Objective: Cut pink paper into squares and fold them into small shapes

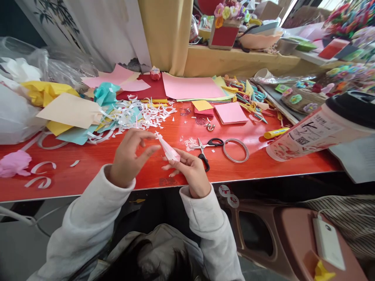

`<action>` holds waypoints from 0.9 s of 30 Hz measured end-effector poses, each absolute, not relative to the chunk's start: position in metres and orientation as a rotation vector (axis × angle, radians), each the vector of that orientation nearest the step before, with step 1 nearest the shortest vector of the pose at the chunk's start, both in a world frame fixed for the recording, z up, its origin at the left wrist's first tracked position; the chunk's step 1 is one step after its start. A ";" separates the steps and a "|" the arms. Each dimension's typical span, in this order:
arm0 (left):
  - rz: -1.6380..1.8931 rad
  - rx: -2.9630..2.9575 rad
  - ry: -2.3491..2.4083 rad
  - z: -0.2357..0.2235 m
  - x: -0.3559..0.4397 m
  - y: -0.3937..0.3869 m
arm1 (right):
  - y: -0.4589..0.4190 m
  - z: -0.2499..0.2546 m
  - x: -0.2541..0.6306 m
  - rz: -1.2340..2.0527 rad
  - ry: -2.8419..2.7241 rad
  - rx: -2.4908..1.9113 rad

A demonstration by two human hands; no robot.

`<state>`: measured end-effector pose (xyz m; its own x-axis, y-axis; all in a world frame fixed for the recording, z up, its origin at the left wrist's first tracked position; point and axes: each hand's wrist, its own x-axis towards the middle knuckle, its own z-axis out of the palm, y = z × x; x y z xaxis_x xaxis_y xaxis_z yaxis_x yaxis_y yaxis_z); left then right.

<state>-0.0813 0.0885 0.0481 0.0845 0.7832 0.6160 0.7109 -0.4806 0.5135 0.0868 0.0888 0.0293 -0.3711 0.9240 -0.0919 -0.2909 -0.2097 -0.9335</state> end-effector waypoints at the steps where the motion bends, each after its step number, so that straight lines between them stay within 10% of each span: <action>1: 1.355 2.075 1.581 0.048 -0.082 0.088 | 0.089 0.030 0.087 1.726 -1.124 -0.871; 27: 0.878 1.569 1.214 0.047 -0.083 0.087 | 0.084 0.030 0.083 1.727 -1.211 -0.922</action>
<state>-0.0825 0.0865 0.0466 0.2542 0.9671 -0.0051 0.2987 -0.0735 0.9515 0.0830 0.0836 0.0297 -0.4000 0.9099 -0.1098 -0.2071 -0.2065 -0.9563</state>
